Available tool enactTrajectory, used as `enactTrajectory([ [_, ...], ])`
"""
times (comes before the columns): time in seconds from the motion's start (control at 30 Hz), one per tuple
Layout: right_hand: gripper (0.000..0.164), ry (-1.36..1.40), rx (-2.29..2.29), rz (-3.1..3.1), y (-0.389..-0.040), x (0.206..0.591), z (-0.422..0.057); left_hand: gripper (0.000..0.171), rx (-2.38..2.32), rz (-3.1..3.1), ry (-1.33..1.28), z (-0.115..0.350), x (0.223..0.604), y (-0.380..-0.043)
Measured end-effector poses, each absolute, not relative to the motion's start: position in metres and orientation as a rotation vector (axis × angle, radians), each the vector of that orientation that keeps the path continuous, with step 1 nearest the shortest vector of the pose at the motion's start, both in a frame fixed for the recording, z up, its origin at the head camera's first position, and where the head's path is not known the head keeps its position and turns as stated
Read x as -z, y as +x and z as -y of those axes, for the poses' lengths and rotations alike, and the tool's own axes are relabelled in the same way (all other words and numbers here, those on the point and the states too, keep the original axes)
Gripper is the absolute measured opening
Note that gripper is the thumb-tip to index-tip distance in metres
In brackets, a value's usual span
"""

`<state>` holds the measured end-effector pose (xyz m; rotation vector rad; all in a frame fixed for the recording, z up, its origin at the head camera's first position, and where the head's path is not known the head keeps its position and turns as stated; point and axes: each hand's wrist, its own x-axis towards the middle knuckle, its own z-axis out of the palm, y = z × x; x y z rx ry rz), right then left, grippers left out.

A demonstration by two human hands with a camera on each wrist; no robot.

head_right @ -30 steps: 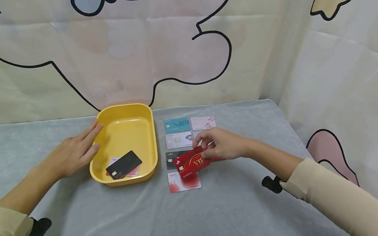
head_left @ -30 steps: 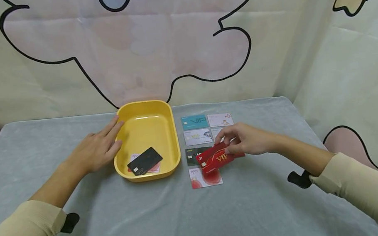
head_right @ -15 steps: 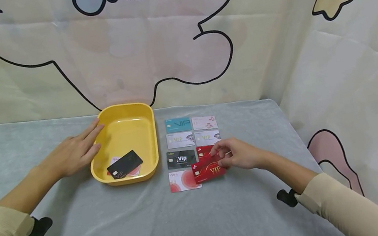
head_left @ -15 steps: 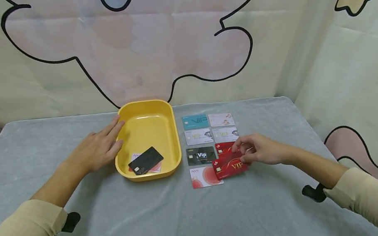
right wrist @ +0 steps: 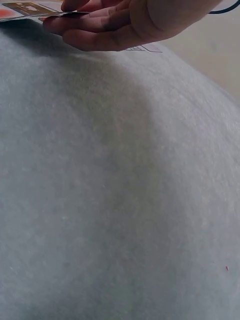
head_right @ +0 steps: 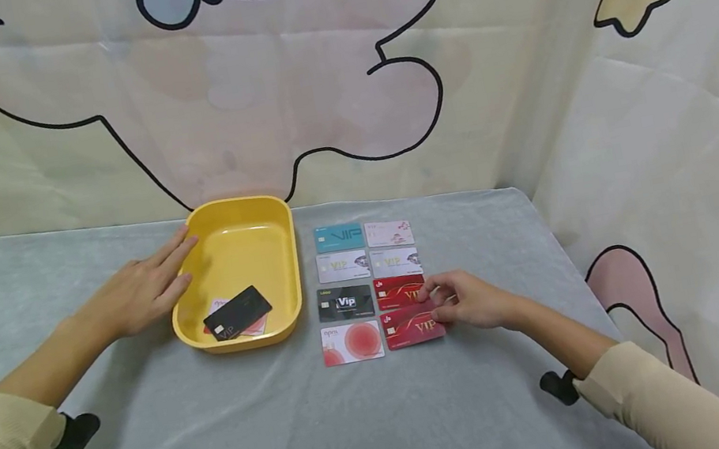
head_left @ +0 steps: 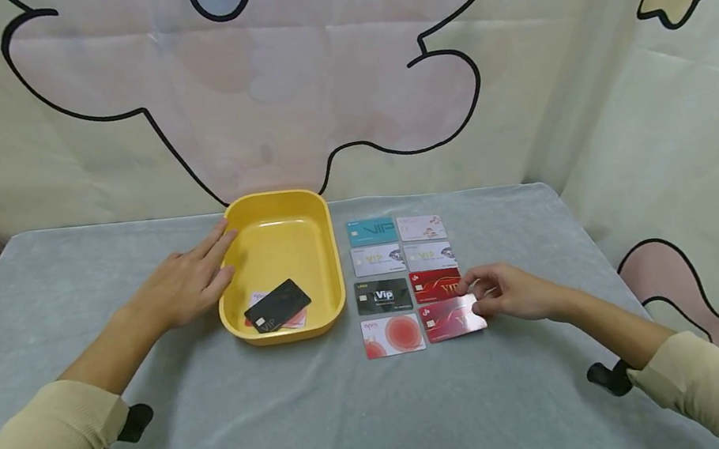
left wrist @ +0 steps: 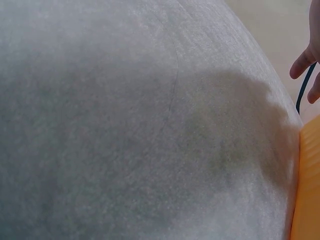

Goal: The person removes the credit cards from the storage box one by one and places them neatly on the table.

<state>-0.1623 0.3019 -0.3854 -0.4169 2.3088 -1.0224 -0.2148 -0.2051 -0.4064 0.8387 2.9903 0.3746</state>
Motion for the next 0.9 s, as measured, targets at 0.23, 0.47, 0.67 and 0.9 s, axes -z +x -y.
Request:
enactTrajectory([
  [0.23, 0.027, -0.515, 0.979, -2.328, -0.162, 0.393, -0.304, 0.06, -0.371, -2.991, 0.848, 0.205, 0.406, -0.215],
  [0.47, 0.03, -0.598, 0.849, -2.417, -0.162, 0.394, -0.303, 0.06, -0.378, -2.98, 0.843, 0.204, 0.405, -0.215],
  [0.67, 0.031, -0.6, 0.771, -2.461, -0.161, 0.391, -0.301, 0.061, -0.374, -2.977, 0.837, 0.204, 0.403, -0.214],
  [0.9, 0.031, -0.634, 0.705, -2.474, -0.163, 0.384, -0.299, 0.061, -0.371, -2.972, 0.826, 0.204, 0.404, -0.214],
])
